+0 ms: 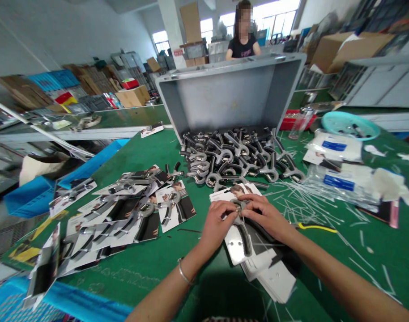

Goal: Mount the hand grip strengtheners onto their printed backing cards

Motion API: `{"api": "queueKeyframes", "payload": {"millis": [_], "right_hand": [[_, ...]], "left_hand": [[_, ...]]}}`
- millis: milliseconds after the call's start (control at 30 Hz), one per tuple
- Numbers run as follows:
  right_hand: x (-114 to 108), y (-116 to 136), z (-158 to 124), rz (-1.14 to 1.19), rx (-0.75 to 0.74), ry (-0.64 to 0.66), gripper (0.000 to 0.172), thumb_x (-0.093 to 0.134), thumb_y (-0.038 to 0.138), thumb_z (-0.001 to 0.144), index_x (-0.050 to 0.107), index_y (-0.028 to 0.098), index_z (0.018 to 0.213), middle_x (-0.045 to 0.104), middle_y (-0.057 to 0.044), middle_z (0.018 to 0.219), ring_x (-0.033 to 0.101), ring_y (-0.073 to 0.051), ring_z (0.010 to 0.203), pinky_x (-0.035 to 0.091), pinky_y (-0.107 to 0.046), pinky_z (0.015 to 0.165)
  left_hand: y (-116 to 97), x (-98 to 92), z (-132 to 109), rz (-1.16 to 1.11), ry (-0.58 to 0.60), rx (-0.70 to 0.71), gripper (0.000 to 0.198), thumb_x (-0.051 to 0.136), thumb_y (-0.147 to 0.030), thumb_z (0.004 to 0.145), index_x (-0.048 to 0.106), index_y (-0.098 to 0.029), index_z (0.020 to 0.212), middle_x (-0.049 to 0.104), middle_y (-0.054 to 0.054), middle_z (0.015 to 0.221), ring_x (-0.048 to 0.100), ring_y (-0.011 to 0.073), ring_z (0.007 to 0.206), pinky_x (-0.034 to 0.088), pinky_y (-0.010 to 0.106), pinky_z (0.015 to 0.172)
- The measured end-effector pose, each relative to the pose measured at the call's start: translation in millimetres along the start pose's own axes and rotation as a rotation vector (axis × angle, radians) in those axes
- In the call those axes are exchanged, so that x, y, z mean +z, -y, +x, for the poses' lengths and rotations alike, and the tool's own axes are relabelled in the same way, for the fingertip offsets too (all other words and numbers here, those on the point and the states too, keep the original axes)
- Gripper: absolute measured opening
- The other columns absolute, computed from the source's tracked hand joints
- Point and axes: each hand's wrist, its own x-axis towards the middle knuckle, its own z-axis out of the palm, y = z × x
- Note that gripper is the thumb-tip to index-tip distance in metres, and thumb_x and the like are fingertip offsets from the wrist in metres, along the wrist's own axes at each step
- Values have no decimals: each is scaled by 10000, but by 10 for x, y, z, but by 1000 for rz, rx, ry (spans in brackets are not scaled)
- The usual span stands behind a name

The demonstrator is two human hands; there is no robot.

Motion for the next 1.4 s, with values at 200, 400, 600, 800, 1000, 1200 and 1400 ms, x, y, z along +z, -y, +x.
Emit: {"api": "queueKeyframes", "payload": {"millis": [200, 400, 600, 800, 1000, 1200, 1400], "right_hand": [[-52, 37, -117, -10, -41, 145, 269, 577, 436, 925, 698, 235, 795, 439, -11, 1482, 340, -283, 1376, 182, -488, 1134], [-59, 5, -48, 4, -61, 178, 255, 580, 440, 923, 700, 236, 829, 449, -24, 1479, 336, -287, 1388, 167, -499, 1138], [-62, 3, -34, 3, -63, 171, 281, 574, 451, 919, 691, 229, 794, 461, -35, 1471, 337, -301, 1386, 186, -521, 1132], [-65, 14, 2, -35, -66, 202, 284, 576, 454, 918, 692, 229, 789, 456, -25, 1472, 330, -303, 1392, 184, -514, 1127], [16, 23, -4, -13, -9, 29, 279, 576, 459, 910, 695, 235, 793, 559, -60, 1325, 446, -288, 1265, 273, -497, 1084], [-8, 40, -62, 3, -8, 38, 302, 552, 452, 921, 635, 226, 739, 610, -25, 810, 556, -222, 873, 414, -372, 848], [-57, 139, -31, -23, 3, 207, 315, 559, 416, 903, 602, 210, 668, 543, -2, 689, 523, -207, 798, 386, -325, 737]], "left_hand": [[25, 20, 23, -52, -12, -44, 37, 669, -199, 849, 696, -223, 840, 715, 27, 912, 610, 214, 949, 423, 373, 913], [-18, 27, 16, -47, -14, -42, 39, 685, -206, 844, 708, -238, 843, 714, 18, 916, 606, 213, 957, 417, 383, 927], [-29, 21, -10, -53, -24, -69, 41, 679, -233, 853, 716, -237, 837, 709, 33, 912, 606, 224, 954, 427, 390, 917], [4, 62, -32, -66, -67, -49, 25, 697, -223, 845, 719, -231, 838, 704, 31, 917, 597, 215, 961, 434, 376, 904], [-2, 63, -56, -75, -82, -32, 20, 703, -226, 843, 719, -232, 833, 703, 26, 902, 594, 210, 945, 431, 371, 895], [-5, 74, -53, -106, -97, -74, 51, 683, -201, 852, 725, -230, 852, 704, 27, 915, 599, 205, 956, 437, 363, 903], [-4, 83, -40, -102, -105, -68, 43, 702, -192, 836, 718, -225, 814, 709, 19, 892, 603, 200, 938, 438, 356, 895]]}}
